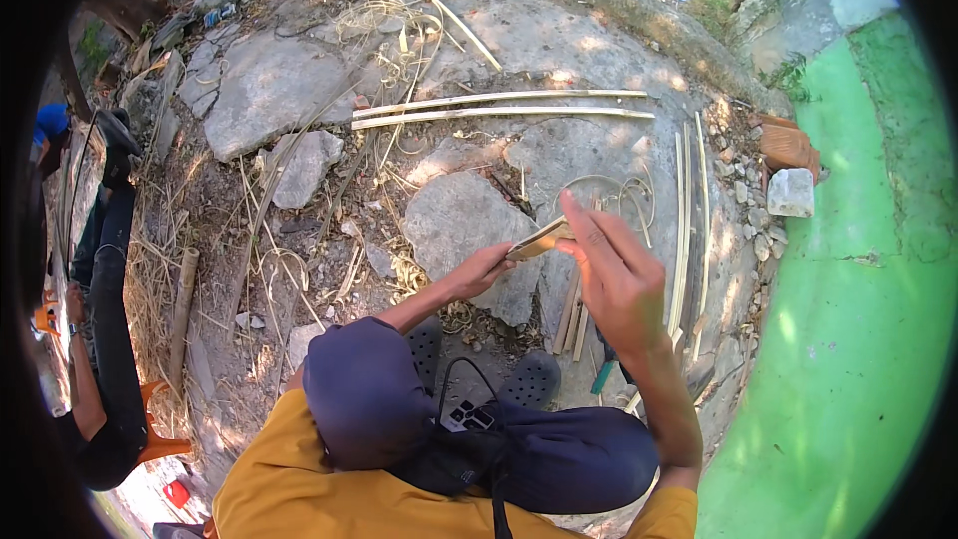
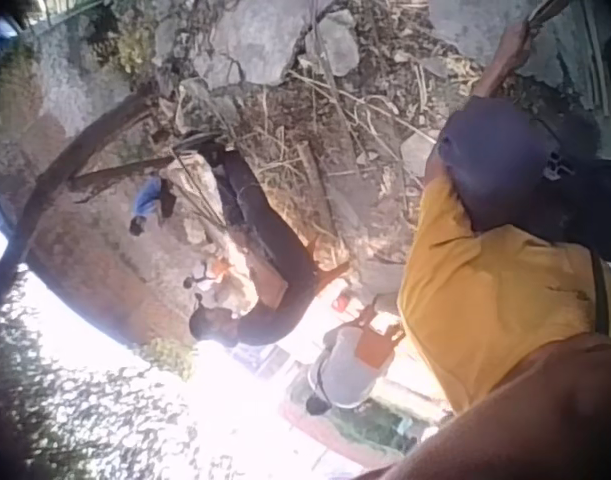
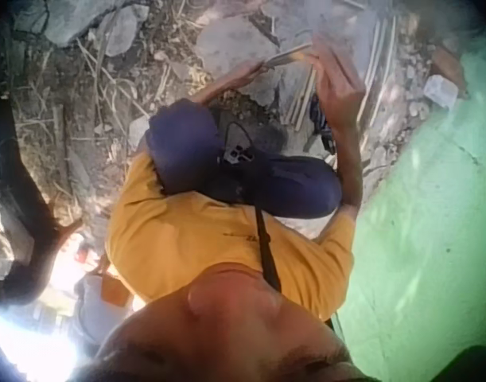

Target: The person aligns bamboo strips, takes a nail from a plastic bag, and hammers the nail into the bamboo pieces using a hammer.

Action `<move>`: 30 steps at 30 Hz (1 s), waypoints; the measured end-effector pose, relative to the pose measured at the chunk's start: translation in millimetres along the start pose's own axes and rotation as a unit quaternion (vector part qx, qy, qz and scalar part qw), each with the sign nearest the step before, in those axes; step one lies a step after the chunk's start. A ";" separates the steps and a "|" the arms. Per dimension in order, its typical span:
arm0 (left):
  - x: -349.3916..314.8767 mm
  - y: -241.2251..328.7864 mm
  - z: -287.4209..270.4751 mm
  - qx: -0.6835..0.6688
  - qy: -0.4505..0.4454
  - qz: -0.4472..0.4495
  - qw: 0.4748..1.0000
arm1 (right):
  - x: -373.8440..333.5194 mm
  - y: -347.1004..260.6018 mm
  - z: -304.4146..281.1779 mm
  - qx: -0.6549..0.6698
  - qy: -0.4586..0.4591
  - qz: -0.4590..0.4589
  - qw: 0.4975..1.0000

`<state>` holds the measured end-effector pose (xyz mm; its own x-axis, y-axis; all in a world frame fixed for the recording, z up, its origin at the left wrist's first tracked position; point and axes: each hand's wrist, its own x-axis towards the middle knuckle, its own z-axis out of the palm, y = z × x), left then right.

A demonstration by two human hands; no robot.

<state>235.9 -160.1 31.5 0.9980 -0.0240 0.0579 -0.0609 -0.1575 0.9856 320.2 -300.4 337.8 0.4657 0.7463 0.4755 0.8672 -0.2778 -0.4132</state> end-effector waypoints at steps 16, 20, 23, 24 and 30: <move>0.3 50.7 -33.5 0.024 0.062 0.069 0.995 | -3.5 4.3 7.2 0.000 0.016 0.015 1.000; 9.0 60.7 -34.9 0.009 0.086 0.114 0.990 | -2.2 6.7 4.5 0.007 0.019 0.019 1.000; 11.2 63.9 -32.1 0.019 0.086 0.116 0.989 | -3.2 7.3 2.7 0.001 0.022 0.017 1.000; 10.7 64.0 -31.5 0.023 0.077 0.105 0.991 | -3.4 7.1 2.9 0.004 0.024 0.019 1.000; 14.2 75.8 -33.3 -0.009 0.070 0.114 0.991 | -4.2 5.7 3.9 -0.002 0.030 0.013 0.999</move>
<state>245.9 -139.5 112.3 0.9506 0.0802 0.3000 -0.2865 -0.1463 0.9468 322.5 -302.8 330.4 0.4971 0.7017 0.5103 0.8556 -0.2988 -0.4226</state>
